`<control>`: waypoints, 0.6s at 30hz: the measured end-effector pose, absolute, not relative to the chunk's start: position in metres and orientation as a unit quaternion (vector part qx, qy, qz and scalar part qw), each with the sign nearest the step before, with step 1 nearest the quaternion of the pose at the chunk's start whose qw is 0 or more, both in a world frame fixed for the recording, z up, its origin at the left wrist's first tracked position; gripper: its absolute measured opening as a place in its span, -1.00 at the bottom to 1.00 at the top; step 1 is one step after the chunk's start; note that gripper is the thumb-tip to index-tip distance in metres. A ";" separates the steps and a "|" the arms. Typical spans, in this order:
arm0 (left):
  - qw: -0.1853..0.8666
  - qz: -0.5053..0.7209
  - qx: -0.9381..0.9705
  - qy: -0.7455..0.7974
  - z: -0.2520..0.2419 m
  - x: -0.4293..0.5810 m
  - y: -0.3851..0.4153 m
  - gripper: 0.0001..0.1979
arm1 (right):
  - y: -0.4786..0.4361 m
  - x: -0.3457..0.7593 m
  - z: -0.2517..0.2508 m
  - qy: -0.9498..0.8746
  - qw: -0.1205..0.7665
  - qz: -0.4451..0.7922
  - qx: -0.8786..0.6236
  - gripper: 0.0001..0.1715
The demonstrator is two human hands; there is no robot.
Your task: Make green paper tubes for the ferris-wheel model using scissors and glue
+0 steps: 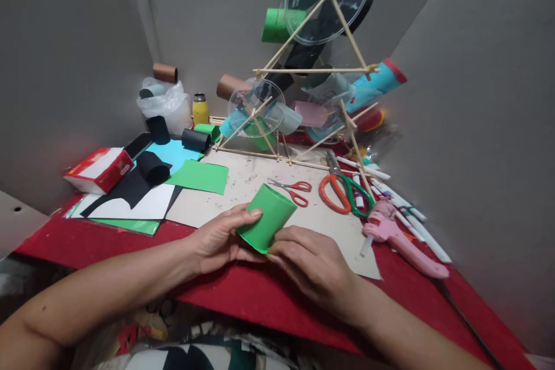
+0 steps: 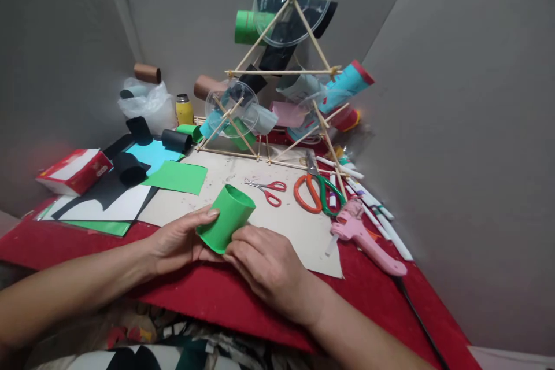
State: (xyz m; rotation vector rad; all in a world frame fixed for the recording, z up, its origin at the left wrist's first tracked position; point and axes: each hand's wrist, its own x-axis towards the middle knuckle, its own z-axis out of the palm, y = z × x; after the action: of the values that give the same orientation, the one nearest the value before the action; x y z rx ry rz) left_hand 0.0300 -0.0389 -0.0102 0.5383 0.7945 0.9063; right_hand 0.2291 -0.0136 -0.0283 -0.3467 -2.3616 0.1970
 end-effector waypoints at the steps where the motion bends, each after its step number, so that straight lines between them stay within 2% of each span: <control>1: 0.784 0.427 0.268 0.362 -0.010 0.029 -0.040 -0.60 | -0.016 0.229 -0.027 -0.916 0.367 0.079 -0.140 -0.87; 4: 0.775 0.428 0.310 0.346 -0.009 0.027 -0.041 -0.52 | -0.021 0.228 -0.024 -0.904 0.381 0.113 -0.160 -0.86; 12: 0.794 0.412 0.319 0.315 -0.012 0.027 -0.044 -0.56 | -0.037 0.219 -0.026 -0.825 0.471 0.191 -0.249 -0.86; 18: 0.811 0.393 0.308 0.305 -0.015 0.028 -0.047 -0.59 | -0.043 0.214 -0.031 -0.771 0.499 0.236 -0.317 -0.83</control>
State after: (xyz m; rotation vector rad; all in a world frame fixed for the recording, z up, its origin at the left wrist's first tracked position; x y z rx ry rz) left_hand 0.0277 -0.0471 -0.0150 0.6572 0.6514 0.8404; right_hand 0.2138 -0.0432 -0.0313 -0.7661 -1.8662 0.5702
